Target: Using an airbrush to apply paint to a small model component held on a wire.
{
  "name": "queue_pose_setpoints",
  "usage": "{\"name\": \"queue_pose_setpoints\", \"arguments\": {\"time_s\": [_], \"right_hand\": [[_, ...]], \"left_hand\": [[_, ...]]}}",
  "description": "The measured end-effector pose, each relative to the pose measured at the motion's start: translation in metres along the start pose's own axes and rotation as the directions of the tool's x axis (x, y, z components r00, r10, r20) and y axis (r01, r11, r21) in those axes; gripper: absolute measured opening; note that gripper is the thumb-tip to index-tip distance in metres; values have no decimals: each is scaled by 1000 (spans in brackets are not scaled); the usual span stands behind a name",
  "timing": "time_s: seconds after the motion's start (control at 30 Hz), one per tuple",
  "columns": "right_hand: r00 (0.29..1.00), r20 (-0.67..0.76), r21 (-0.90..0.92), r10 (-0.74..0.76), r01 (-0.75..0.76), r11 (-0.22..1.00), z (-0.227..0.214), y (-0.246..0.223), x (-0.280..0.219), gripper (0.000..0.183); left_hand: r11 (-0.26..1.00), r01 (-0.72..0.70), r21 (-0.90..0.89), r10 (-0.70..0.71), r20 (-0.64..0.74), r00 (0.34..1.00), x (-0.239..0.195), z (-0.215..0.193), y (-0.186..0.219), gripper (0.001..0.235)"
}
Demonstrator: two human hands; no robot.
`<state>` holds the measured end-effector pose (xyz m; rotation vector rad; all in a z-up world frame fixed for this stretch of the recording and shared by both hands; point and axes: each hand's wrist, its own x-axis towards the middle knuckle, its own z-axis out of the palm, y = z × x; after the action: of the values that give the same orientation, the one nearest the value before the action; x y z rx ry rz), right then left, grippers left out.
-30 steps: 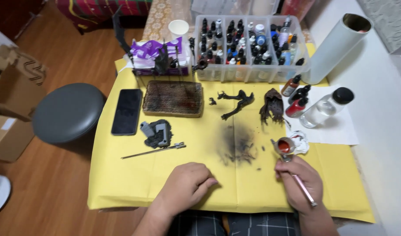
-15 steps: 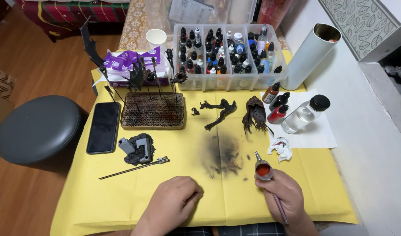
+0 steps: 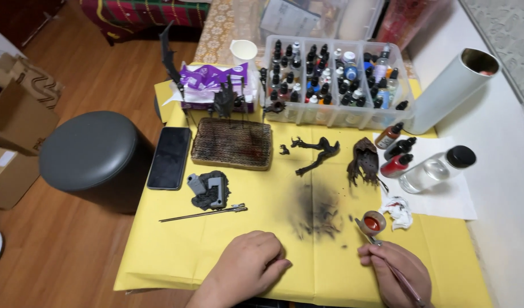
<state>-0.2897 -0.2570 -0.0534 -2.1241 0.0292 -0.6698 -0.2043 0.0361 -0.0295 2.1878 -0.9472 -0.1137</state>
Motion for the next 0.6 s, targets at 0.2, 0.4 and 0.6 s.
{"name": "queue_pose_setpoints", "arguments": {"time_s": [0.2, 0.4, 0.6], "right_hand": [[980, -127, 43, 150, -146, 988, 8, 25, -11, 6], [873, -165, -2, 458, -465, 885, 10, 22, -16, 27], [900, -214, 212, 380, -336, 917, 10, 38, -25, 18]], "left_hand": [[999, -42, -11, 41, -22, 999, -2, 0, -2, 24], [996, -83, 13, 84, -51, 995, -4, 4, -7, 24], [992, -122, -19, 120, -58, 991, -6, -1, -5, 21]]}}
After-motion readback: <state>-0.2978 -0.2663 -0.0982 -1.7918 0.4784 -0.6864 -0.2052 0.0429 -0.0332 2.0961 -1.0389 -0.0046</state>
